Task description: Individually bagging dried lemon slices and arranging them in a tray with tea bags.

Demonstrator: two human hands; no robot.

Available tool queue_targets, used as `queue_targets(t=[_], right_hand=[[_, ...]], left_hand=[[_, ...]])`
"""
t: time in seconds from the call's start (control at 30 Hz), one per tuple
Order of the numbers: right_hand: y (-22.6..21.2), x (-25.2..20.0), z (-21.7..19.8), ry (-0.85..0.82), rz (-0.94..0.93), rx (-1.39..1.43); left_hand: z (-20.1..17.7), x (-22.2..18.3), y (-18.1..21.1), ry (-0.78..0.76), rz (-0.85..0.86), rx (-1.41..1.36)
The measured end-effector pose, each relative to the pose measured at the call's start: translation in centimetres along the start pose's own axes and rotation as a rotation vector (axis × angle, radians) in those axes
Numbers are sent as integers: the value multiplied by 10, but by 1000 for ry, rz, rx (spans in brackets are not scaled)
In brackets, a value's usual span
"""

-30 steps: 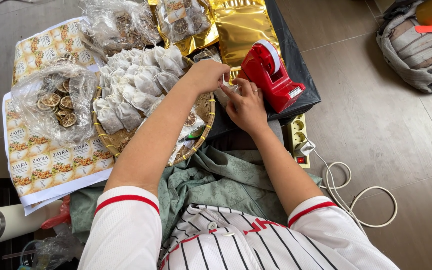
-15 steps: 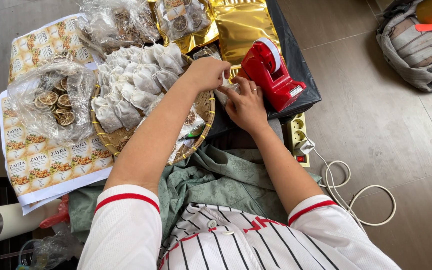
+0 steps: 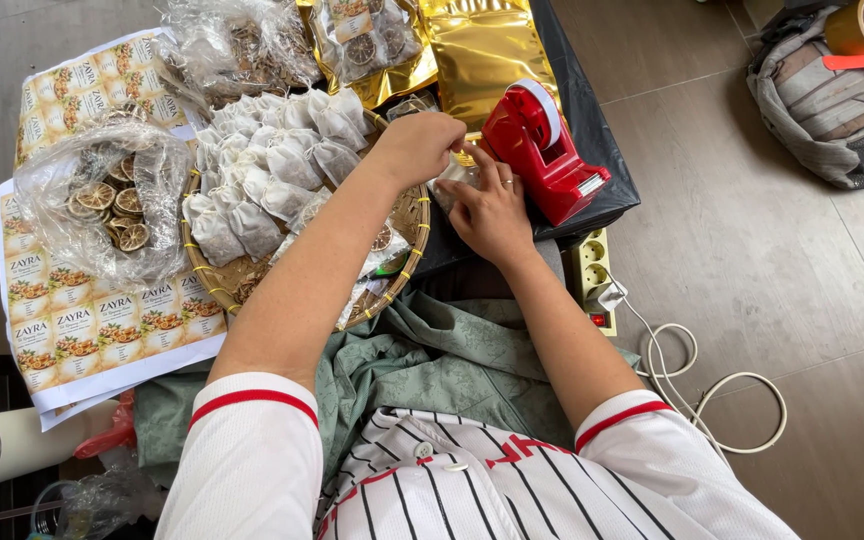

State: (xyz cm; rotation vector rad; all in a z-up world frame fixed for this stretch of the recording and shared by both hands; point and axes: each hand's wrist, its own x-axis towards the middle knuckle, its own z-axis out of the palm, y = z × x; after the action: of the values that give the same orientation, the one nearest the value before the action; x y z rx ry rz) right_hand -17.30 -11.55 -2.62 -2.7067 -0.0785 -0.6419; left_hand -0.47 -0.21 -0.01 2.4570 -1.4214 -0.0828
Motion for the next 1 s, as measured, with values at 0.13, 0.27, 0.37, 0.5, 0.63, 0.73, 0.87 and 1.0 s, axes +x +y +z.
queue_targets(t=[0.13, 0.27, 0.37, 0.5, 0.63, 0.73, 0.87, 1.0], right_hand=[[6, 1, 10, -28, 37, 15], [7, 1, 12, -36, 53, 35], [9, 0, 13, -35, 52, 34], [13, -1, 18, -45, 55, 41], [12, -2, 17, -47, 65, 62], [12, -2, 18, -46, 65, 57], [11, -1, 17, -56, 76, 69], [10, 2, 10, -82, 45, 90]], left_hand=[[7, 1, 1, 91, 96, 119], [22, 8, -12, 163, 211, 319], [30, 12, -18, 184, 231, 379], [30, 12, -18, 204, 223, 428], [31, 13, -18, 226, 224, 447], [31, 14, -20, 225, 229, 443], [27, 13, -16, 250, 263, 501], [0, 6, 1, 294, 333, 428]])
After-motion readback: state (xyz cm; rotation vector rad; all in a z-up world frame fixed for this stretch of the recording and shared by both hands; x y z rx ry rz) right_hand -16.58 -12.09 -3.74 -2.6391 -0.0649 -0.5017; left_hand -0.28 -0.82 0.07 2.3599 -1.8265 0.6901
